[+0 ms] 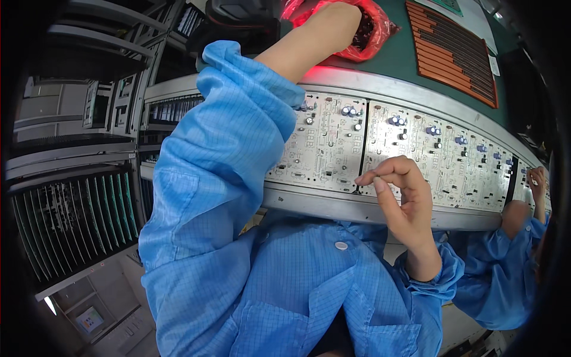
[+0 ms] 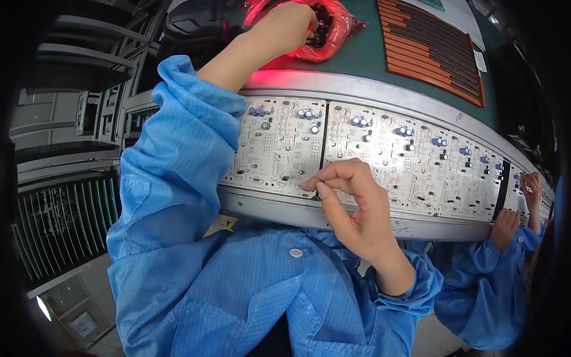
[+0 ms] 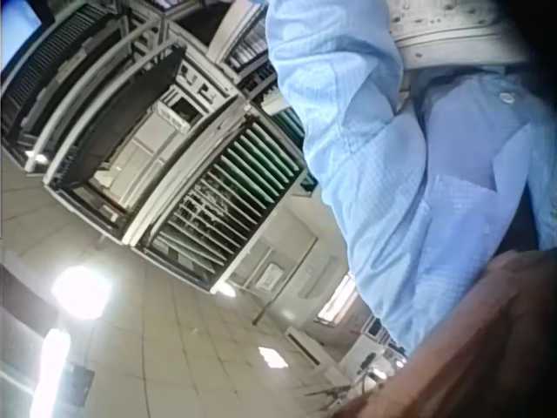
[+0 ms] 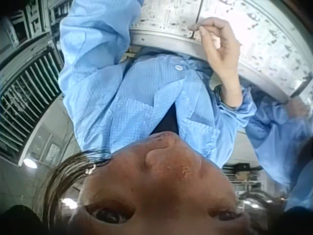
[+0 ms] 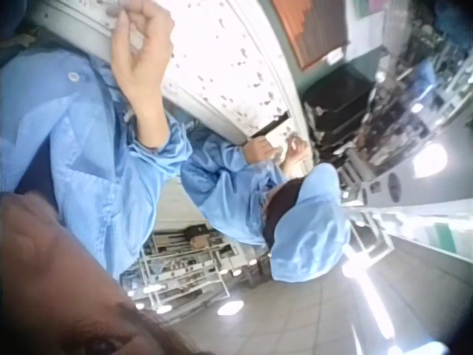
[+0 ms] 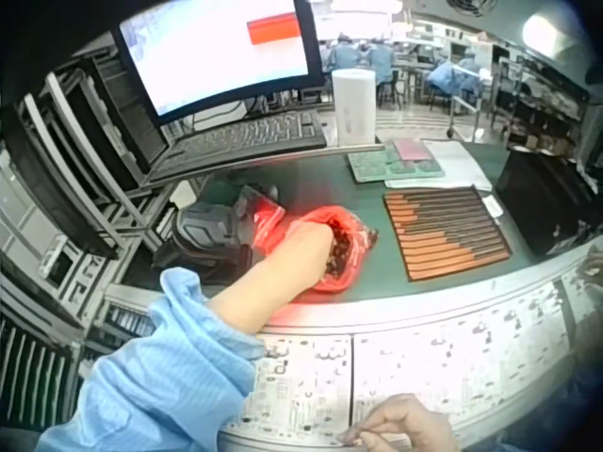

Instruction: Manually inserting electronic components into several printed circuit boards at an assembly station.

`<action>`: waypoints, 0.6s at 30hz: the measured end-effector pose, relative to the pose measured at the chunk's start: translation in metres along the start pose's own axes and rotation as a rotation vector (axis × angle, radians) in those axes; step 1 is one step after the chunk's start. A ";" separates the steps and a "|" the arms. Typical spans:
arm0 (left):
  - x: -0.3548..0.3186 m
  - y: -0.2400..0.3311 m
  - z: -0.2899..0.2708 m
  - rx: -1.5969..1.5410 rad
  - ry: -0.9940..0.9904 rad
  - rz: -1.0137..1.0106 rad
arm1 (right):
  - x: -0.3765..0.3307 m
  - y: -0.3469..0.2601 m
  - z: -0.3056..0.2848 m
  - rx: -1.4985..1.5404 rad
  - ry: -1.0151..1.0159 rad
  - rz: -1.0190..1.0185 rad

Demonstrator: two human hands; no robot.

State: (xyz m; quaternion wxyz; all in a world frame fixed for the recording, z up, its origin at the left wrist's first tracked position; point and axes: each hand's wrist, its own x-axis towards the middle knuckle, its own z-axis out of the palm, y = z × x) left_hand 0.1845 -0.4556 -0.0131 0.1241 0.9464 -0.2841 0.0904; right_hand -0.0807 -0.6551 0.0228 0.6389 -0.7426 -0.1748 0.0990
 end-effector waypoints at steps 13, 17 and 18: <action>0.003 0.005 -0.016 -0.034 -0.080 0.024 | -0.002 0.007 -0.003 0.107 0.058 0.076; -0.019 0.044 -0.036 -0.262 0.058 -0.237 | -0.002 0.007 0.001 0.101 0.062 0.095; -0.024 0.035 -0.040 -0.500 0.005 -0.138 | -0.001 0.007 0.003 0.117 0.067 0.104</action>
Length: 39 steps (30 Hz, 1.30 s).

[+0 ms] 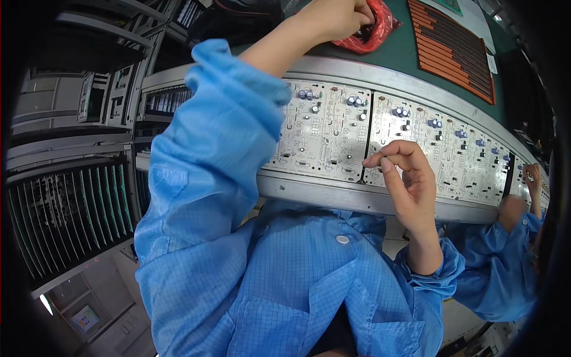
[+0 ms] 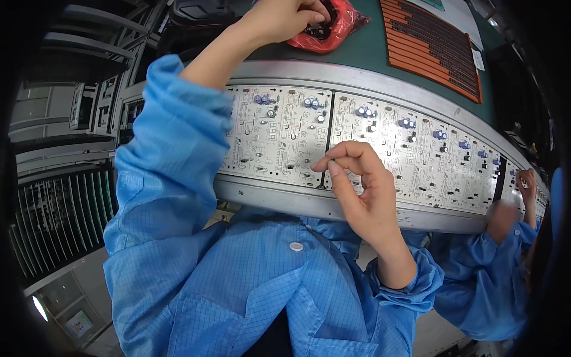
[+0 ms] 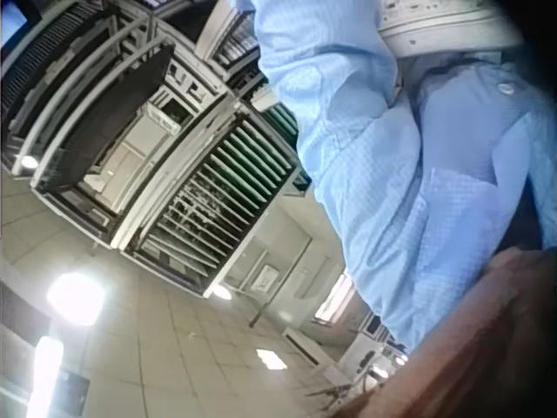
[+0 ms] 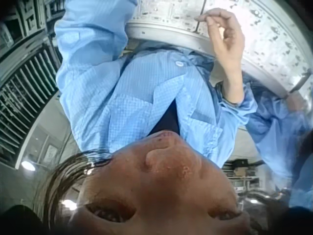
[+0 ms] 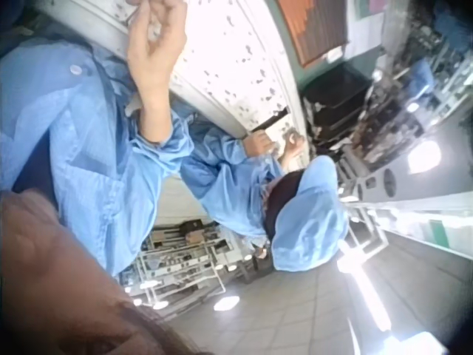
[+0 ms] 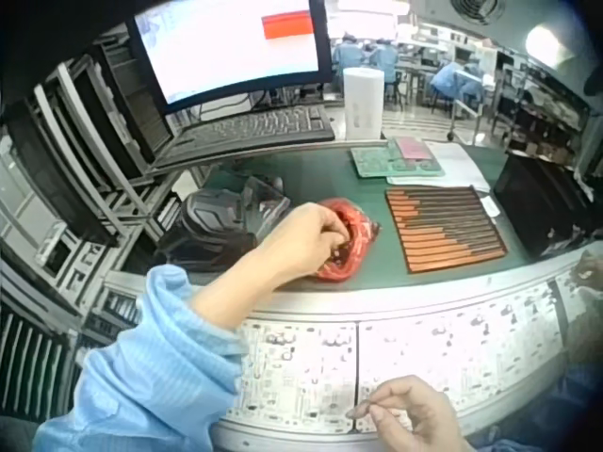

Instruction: Manually inserting electronic components into several printed circuit boards at an assembly station.

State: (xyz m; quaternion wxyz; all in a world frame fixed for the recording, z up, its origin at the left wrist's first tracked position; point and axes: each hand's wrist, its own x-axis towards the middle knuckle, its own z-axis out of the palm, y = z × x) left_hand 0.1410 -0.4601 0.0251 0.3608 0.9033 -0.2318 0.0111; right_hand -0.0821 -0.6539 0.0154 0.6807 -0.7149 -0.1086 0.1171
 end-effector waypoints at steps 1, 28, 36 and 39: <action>-0.006 -0.009 -0.011 -0.232 -0.092 0.081 | 0.001 0.000 0.002 0.016 0.004 0.010; -0.211 -0.087 -0.091 -1.259 -0.463 -0.450 | 0.097 -0.001 0.073 -0.037 -0.169 0.163; -0.211 -0.093 -0.090 -1.101 -0.464 -0.434 | 0.123 -0.004 0.087 -0.227 -0.169 0.174; -0.211 -0.093 -0.090 -1.059 -0.476 -0.457 | 0.126 -0.003 0.093 -0.318 -0.176 0.179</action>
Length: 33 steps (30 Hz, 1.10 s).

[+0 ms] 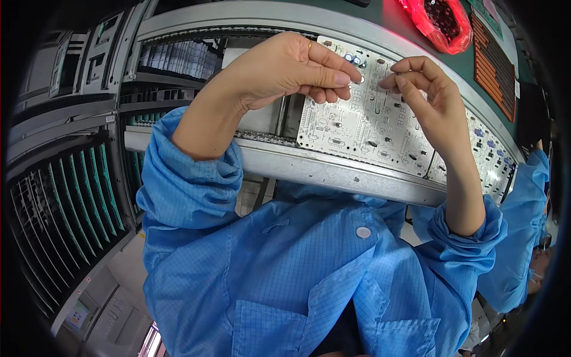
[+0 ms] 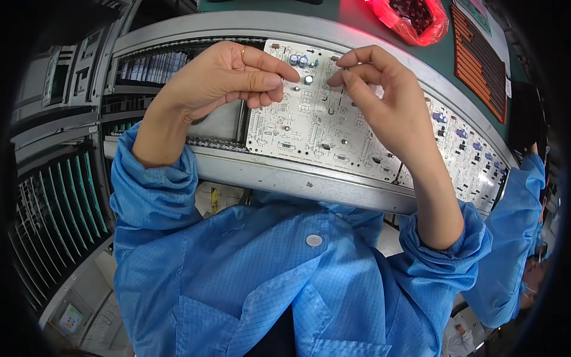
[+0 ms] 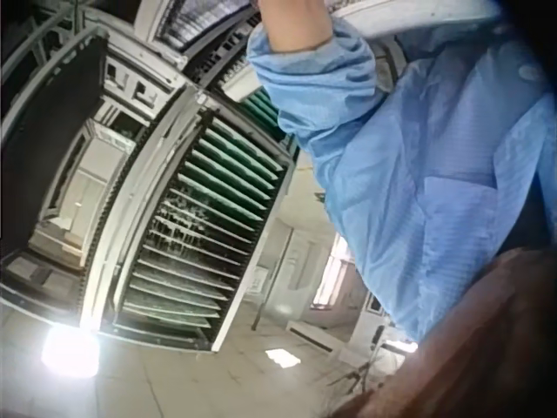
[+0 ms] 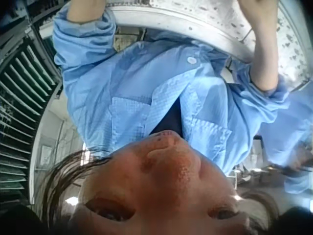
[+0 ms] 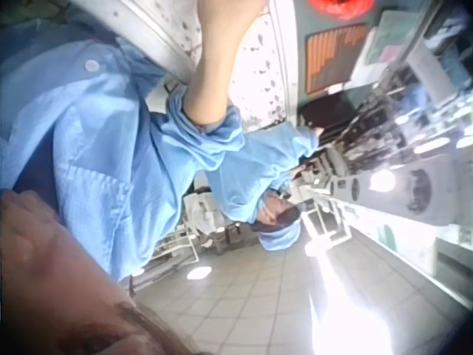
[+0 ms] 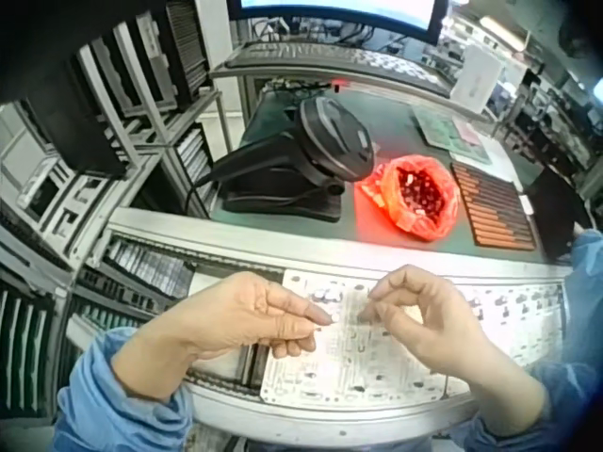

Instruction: Manually inserting electronic components into several printed circuit boards at an assembly station.

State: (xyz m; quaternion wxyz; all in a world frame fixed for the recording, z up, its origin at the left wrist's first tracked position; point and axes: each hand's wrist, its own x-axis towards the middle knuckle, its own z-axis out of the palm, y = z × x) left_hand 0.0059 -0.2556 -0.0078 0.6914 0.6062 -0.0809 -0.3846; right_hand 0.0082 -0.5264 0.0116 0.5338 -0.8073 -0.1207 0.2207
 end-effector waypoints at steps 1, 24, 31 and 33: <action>0.000 -0.001 -0.001 -0.029 0.001 0.027 | 0.000 0.000 0.003 -0.095 0.027 -0.030; 0.003 -0.015 0.005 -0.033 0.161 0.190 | 0.014 0.006 0.015 -0.852 0.265 -0.430; 0.004 -0.019 0.003 0.213 0.360 0.252 | 0.016 0.006 0.021 -0.824 0.273 -0.418; 0.003 -0.018 0.005 0.221 0.378 0.226 | 0.016 0.006 0.022 -0.816 0.269 -0.409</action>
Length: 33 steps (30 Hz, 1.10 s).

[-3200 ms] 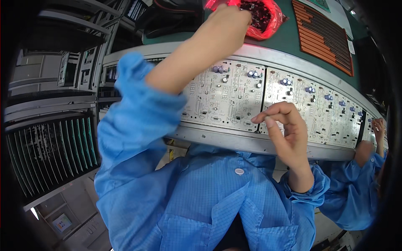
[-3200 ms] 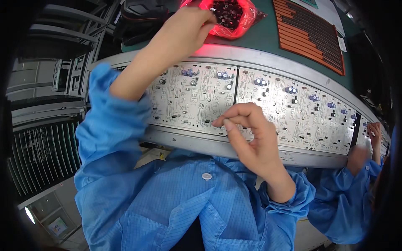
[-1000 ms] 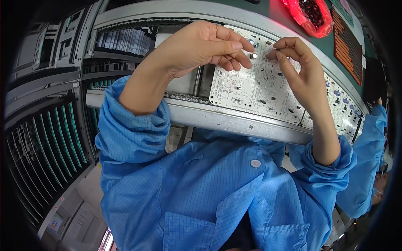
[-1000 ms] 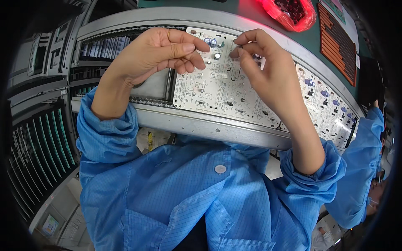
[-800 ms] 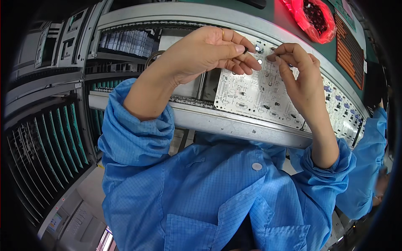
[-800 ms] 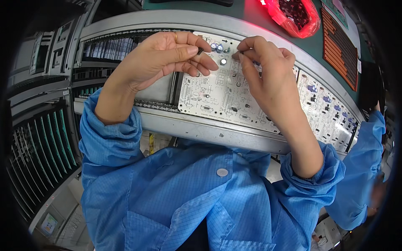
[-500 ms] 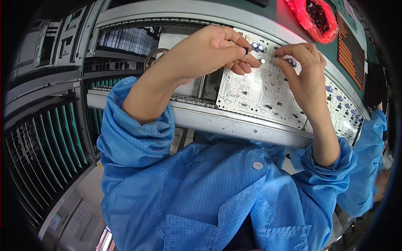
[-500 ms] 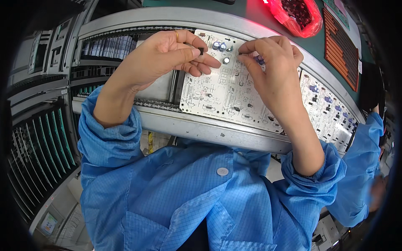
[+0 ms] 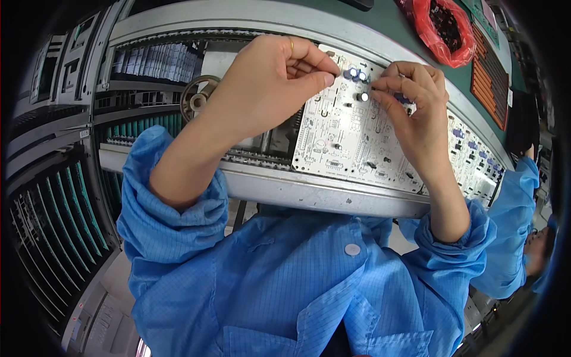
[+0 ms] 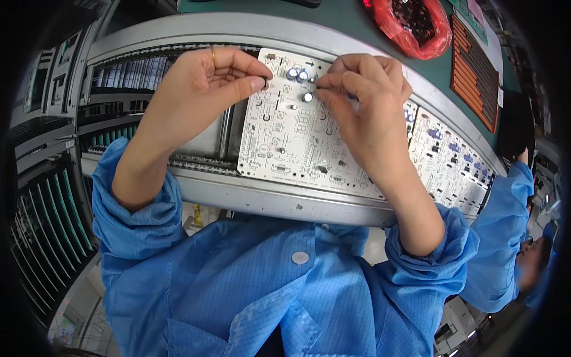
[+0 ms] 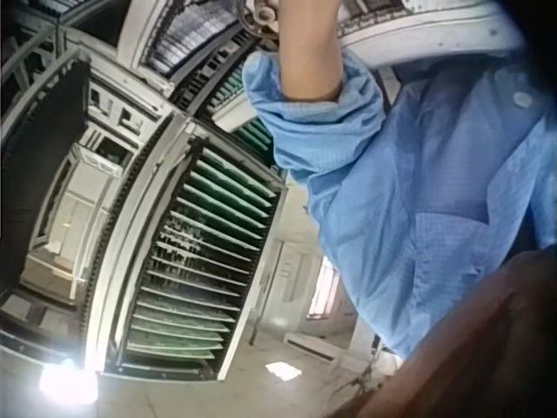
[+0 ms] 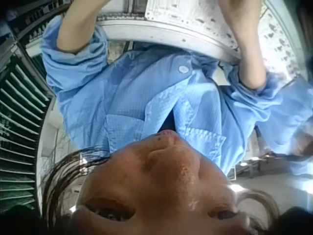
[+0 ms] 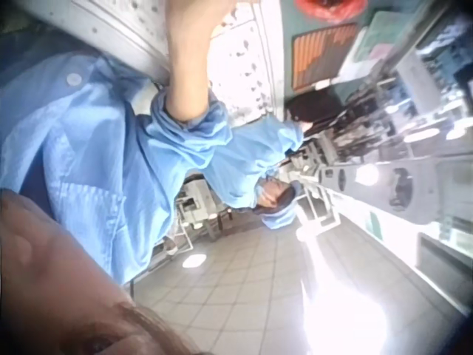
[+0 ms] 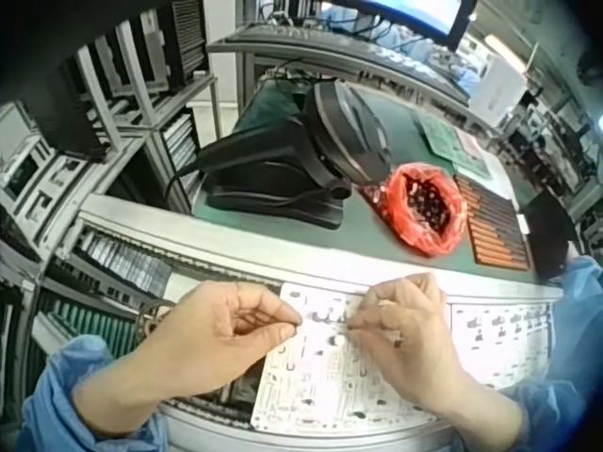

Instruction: Manually inserting electronic components into several printed circuit boards at an assembly station.

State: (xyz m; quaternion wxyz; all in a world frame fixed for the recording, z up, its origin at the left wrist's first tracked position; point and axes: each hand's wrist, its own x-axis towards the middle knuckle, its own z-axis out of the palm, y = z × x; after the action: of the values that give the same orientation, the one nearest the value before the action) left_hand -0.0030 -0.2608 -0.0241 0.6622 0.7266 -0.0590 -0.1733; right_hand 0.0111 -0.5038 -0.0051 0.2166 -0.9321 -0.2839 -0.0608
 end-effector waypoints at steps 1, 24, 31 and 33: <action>-0.001 0.001 0.001 0.018 0.010 -0.033 | -0.001 0.000 0.001 0.015 -0.006 0.014; -0.001 0.005 0.006 0.035 0.022 -0.180 | -0.007 -0.003 0.008 0.061 -0.018 0.141; -0.002 0.005 0.006 0.059 0.014 -0.193 | -0.007 -0.004 0.008 0.049 -0.018 0.174; -0.002 0.007 0.007 0.033 0.006 -0.228 | -0.008 -0.006 0.008 0.051 -0.015 0.202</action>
State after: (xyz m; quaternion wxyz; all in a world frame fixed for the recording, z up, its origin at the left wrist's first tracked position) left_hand -0.0065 -0.2670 -0.0173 0.6261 0.7401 0.0232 -0.2444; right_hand 0.0012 -0.5001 -0.0125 0.2434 -0.9505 -0.1917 -0.0247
